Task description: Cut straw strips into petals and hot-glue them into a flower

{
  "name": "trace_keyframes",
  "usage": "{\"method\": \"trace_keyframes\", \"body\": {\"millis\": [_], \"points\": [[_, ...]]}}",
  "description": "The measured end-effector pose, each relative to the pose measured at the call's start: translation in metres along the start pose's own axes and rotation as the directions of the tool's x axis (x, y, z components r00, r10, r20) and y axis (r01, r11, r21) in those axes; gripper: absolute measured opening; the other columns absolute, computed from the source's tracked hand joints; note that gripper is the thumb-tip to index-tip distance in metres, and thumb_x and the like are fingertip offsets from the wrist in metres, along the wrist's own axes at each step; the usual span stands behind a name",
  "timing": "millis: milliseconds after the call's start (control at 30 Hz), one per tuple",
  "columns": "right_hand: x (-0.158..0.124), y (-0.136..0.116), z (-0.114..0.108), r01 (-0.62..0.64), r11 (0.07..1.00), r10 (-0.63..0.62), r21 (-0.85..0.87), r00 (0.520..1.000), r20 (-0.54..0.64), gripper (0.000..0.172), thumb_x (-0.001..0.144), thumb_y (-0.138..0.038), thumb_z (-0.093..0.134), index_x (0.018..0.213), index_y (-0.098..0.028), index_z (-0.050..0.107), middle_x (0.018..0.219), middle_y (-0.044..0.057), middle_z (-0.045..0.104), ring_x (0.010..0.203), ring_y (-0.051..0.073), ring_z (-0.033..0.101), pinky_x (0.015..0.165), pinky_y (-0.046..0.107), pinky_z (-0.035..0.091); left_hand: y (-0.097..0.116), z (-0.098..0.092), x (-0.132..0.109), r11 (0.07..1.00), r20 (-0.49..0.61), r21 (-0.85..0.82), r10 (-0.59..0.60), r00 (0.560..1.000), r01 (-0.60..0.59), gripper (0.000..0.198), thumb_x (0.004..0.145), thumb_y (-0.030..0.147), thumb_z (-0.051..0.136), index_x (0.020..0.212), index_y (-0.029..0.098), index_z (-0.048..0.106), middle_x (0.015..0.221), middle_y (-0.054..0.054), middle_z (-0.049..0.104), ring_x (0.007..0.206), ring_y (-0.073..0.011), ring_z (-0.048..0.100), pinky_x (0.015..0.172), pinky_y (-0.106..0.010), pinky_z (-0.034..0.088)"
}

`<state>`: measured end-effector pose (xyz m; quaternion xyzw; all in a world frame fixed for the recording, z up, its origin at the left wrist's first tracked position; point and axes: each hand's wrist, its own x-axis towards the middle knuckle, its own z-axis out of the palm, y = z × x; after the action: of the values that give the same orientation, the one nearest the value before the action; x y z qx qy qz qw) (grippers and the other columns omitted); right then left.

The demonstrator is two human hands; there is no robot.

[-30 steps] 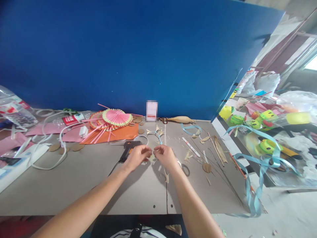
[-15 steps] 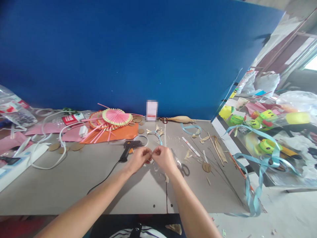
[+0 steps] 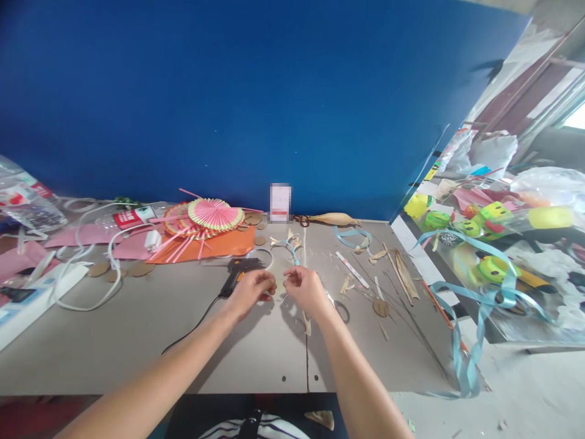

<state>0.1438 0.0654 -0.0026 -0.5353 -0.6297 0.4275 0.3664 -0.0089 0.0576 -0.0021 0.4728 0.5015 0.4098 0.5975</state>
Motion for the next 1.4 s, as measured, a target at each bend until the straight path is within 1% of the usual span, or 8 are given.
{"method": "trace_keyframes", "body": {"millis": [167,267,333,533,733,933,1167,1400], "points": [[-0.001,0.000,0.001,-0.006,0.999,0.006,0.036,1.000,-0.015,0.014,0.065,-0.024,0.052,0.071,-0.016,0.062,0.059,0.000,0.060,0.055,0.012,0.053,0.053,0.022,0.040,0.002,0.001,0.000,0.997,-0.011,0.072,0.021,1.000,-0.020,0.012,0.064,0.020,0.056,0.074,0.013,0.057,0.068,-0.004,0.060,0.062,-0.0131,0.058,0.050,-0.021,0.047],[-0.001,0.001,0.003,-0.033,0.997,0.034,0.073,0.999,-0.004,0.013,0.064,-0.023,0.053,0.069,-0.016,0.063,0.056,-0.001,0.058,0.050,0.011,0.051,0.050,0.021,0.039,0.002,0.002,0.001,0.962,-0.001,0.196,0.193,0.981,-0.189,0.023,0.061,0.021,0.063,0.081,0.013,0.059,0.077,-0.006,0.065,0.072,-0.0163,0.061,0.063,-0.026,0.049],[-0.001,0.000,0.004,-0.061,0.993,0.060,0.106,0.998,0.010,0.012,0.063,-0.023,0.054,0.067,-0.016,0.063,0.054,-0.002,0.057,0.047,0.010,0.048,0.048,0.021,0.038,0.003,0.002,0.001,0.918,0.029,0.268,0.295,0.955,-0.292,0.021,0.061,0.025,0.065,0.079,0.014,0.060,0.077,-0.006,0.065,0.074,-0.0167,0.061,0.069,-0.027,0.048],[-0.003,-0.004,0.003,-0.160,0.961,0.153,0.224,0.987,0.049,0.010,0.062,-0.025,0.058,0.059,-0.015,0.060,0.050,-0.003,0.054,0.042,0.008,0.043,0.045,0.020,0.034,-0.001,0.001,0.001,0.874,0.068,0.343,0.341,0.938,-0.343,0.018,0.067,0.034,0.061,0.073,0.016,0.062,0.071,-0.004,0.065,0.070,-0.0162,0.059,0.062,-0.022,0.046],[-0.003,-0.005,0.002,-0.215,0.906,0.196,0.365,0.977,0.087,0.013,0.061,-0.027,0.059,0.055,-0.014,0.058,0.047,-0.002,0.053,0.042,0.007,0.042,0.046,0.021,0.033,-0.005,0.000,0.003,0.841,0.091,0.358,0.401,0.911,-0.406,0.014,0.072,0.029,0.056,0.070,0.016,0.061,0.068,-0.003,0.060,0.066,-0.0138,0.055,0.057,-0.020,0.044],[-0.004,-0.009,0.003,-0.229,0.834,0.229,0.502,0.971,0.063,0.015,0.057,-0.027,0.063,0.053,-0.014,0.056,0.044,-0.003,0.050,0.042,0.007,0.040,0.044,0.021,0.031,-0.002,0.004,0.002,0.865,0.089,0.324,0.377,0.922,-0.384,0.014,0.071,0.029,0.055,0.068,0.015,0.058,0.064,-0.001,0.057,0.057,-0.0102,0.051,0.052,-0.018,0.041],[-0.002,-0.009,0.006,-0.228,0.766,0.273,0.601,0.962,0.017,0.015,0.054,-0.027,0.065,0.055,-0.014,0.056,0.046,-0.003,0.049,0.043,0.007,0.041,0.044,0.021,0.030,-0.005,0.006,0.007,0.904,0.009,0.254,0.354,0.935,-0.345,0.015,0.066,0.029,0.059,0.067,0.014,0.056,0.062,0.000,0.057,0.055,-0.0092,0.051,0.052,-0.019,0.042],[0.001,-0.008,0.003,-0.194,0.770,0.260,0.608,0.965,-0.022,0.015,0.055,-0.026,0.066,0.054,-0.014,0.058,0.045,-0.003,0.050,0.044,0.007,0.042,0.044,0.021,0.030,-0.008,0.003,0.008,0.927,-0.002,0.217,0.314,0.949,-0.306,0.026,0.067,0.032,0.060,0.085,0.013,0.062,0.071,-0.004,0.063,0.060,-0.0125,0.057,0.055,-0.022,0.046]]}}
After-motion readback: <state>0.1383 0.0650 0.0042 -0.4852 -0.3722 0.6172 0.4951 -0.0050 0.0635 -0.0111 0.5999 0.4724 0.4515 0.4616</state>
